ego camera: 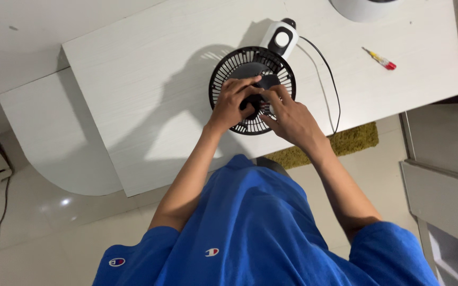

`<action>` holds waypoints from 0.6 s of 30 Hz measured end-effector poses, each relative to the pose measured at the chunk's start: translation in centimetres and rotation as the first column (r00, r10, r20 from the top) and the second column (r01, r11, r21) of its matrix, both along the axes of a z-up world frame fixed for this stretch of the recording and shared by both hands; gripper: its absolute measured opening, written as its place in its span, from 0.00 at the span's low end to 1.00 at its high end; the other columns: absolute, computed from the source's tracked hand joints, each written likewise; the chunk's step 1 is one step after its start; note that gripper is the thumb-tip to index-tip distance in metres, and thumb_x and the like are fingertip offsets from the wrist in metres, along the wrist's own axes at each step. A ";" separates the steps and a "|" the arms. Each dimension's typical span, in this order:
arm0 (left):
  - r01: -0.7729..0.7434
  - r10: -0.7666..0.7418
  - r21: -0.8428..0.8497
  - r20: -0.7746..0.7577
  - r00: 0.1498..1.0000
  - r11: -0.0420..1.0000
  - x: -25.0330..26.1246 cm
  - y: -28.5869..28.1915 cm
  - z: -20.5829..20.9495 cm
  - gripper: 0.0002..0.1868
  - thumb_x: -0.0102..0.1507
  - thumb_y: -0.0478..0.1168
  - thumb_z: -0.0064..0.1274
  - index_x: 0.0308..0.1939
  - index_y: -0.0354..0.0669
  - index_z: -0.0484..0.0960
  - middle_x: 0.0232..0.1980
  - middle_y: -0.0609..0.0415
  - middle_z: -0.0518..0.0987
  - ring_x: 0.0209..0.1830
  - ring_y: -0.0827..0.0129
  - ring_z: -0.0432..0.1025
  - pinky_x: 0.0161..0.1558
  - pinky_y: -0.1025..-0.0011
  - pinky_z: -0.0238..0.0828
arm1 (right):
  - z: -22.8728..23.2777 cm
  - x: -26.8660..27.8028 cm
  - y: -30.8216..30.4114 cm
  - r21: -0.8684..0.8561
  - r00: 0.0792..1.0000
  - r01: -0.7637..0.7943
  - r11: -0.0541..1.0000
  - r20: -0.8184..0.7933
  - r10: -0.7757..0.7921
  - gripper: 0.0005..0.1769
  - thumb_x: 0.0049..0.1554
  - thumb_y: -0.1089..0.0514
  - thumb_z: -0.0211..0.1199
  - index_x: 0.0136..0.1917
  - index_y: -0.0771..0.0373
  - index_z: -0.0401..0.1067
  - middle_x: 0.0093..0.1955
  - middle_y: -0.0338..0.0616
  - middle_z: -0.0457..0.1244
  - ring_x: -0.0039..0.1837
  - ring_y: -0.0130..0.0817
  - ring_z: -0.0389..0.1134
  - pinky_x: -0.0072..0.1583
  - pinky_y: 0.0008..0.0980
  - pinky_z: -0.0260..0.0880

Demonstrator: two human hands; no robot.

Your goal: The person assembles a small electric fan on a white table. They place the fan blade into the front grille, then use a screwdriver to tighten screws securing the blade and grille to the fan body. The person repeatedly checks and adjusts the blade and grille alignment during the process.

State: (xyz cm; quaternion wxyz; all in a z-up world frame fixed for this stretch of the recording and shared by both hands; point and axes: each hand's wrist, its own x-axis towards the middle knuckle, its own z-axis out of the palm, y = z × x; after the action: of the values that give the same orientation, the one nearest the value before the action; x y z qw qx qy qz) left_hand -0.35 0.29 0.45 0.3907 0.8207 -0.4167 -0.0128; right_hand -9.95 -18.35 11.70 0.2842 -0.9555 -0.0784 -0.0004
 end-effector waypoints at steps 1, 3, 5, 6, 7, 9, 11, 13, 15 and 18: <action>0.012 -0.012 -0.007 -0.018 1.000 1.000 0.0 0.0 0.0 0.24 0.54 0.32 0.62 0.54 0.51 0.83 0.71 0.68 0.72 0.65 0.64 0.67 0.71 0.59 0.59 | -0.1 0.1 -0.2 -0.026 1.000 -0.022 0.999 -0.015 0.021 0.26 0.58 0.53 0.66 0.65 0.67 0.65 0.57 0.56 0.63 0.37 0.50 0.72 0.38 0.42 0.74; 0.031 -0.032 -0.018 -0.052 0.998 0.999 0.1 0.1 0.1 0.23 0.55 0.32 0.62 0.54 0.52 0.84 0.71 0.69 0.72 0.65 0.67 0.68 0.72 0.60 0.59 | -0.4 0.4 -0.4 -0.073 0.997 -0.071 0.995 -0.043 0.068 0.24 0.60 0.53 0.63 0.64 0.69 0.64 0.55 0.55 0.64 0.38 0.50 0.72 0.39 0.43 0.74; 0.023 -0.024 -0.019 -0.049 0.999 1.000 0.0 -0.1 0.1 0.23 0.54 0.32 0.62 0.54 0.51 0.84 0.71 0.68 0.72 0.65 0.64 0.68 0.72 0.59 0.59 | -0.8 0.7 -0.8 -0.150 0.993 -0.094 0.984 -0.083 0.082 0.23 0.61 0.50 0.64 0.61 0.68 0.65 0.47 0.52 0.64 0.37 0.48 0.71 0.37 0.42 0.73; 0.017 -0.018 -0.018 -0.046 0.999 1.000 0.0 -0.1 0.0 0.23 0.54 0.32 0.62 0.54 0.51 0.84 0.70 0.67 0.72 0.64 0.63 0.67 0.72 0.58 0.59 | -1.0 0.8 -0.9 -0.187 0.991 -0.109 0.976 -0.102 0.091 0.23 0.61 0.48 0.64 0.59 0.68 0.66 0.43 0.50 0.65 0.36 0.46 0.71 0.37 0.42 0.73; 0.015 -0.016 -0.019 -0.052 0.999 1.000 -0.1 0.0 0.0 0.23 0.54 0.32 0.62 0.54 0.51 0.84 0.70 0.67 0.72 0.65 0.64 0.68 0.73 0.59 0.59 | -1.2 0.8 -0.8 -0.226 0.994 -0.110 0.968 -0.051 0.101 0.23 0.61 0.47 0.64 0.58 0.67 0.67 0.40 0.49 0.65 0.35 0.44 0.71 0.36 0.40 0.72; 0.011 -0.012 -0.021 -0.060 0.998 1.000 0.0 0.0 0.0 0.22 0.55 0.31 0.61 0.53 0.51 0.84 0.70 0.67 0.73 0.65 0.65 0.69 0.73 0.59 0.60 | -1.6 1.1 -0.6 -0.303 0.990 -0.105 0.947 0.054 0.127 0.22 0.61 0.44 0.64 0.54 0.65 0.68 0.34 0.45 0.65 0.32 0.41 0.70 0.34 0.37 0.69; 0.006 -0.007 -0.023 -0.043 0.999 1.000 0.0 0.0 -0.1 0.21 0.55 0.33 0.62 0.52 0.51 0.84 0.70 0.67 0.73 0.66 0.64 0.69 0.73 0.58 0.59 | -1.8 1.3 -0.2 -0.376 0.996 -0.085 0.923 -0.006 0.089 0.23 0.65 0.40 0.63 0.50 0.64 0.68 0.31 0.42 0.65 0.31 0.37 0.69 0.33 0.35 0.67; 0.008 -0.009 -0.025 -0.036 0.999 1.000 0.0 -0.1 -0.2 0.20 0.56 0.33 0.62 0.52 0.50 0.84 0.70 0.66 0.74 0.66 0.64 0.69 0.73 0.58 0.59 | -1.8 1.5 0.1 -0.437 0.992 -0.080 0.896 -0.123 0.029 0.25 0.67 0.37 0.60 0.48 0.63 0.68 0.29 0.41 0.65 0.29 0.34 0.68 0.33 0.33 0.65; 0.013 -0.013 -0.022 -0.041 0.999 1.000 0.1 -0.1 -0.2 0.19 0.56 0.34 0.61 0.51 0.50 0.84 0.70 0.65 0.74 0.67 0.63 0.69 0.73 0.57 0.59 | -1.6 1.7 0.6 -0.480 0.954 -0.101 0.871 -0.294 -0.052 0.27 0.68 0.35 0.55 0.49 0.63 0.69 0.28 0.40 0.65 0.29 0.31 0.67 0.33 0.32 0.63; 0.000 0.000 -0.002 -0.045 0.999 1.000 0.0 0.0 -0.2 0.19 0.56 0.32 0.58 0.51 0.49 0.84 0.70 0.66 0.74 0.66 0.62 0.69 0.74 0.58 0.60 | -0.9 1.3 0.5 -0.426 1.000 -0.031 0.904 -0.017 0.026 0.30 0.58 0.38 0.65 0.55 0.68 0.68 0.28 0.41 0.65 0.27 0.33 0.67 0.27 0.32 0.64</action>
State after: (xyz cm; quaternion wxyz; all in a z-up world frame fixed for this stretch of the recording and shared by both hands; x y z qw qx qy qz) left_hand -0.37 0.28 0.29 0.4007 0.8198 -0.4078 -0.0311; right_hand -8.65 -17.83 10.83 0.0691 -0.9933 -0.0891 0.0260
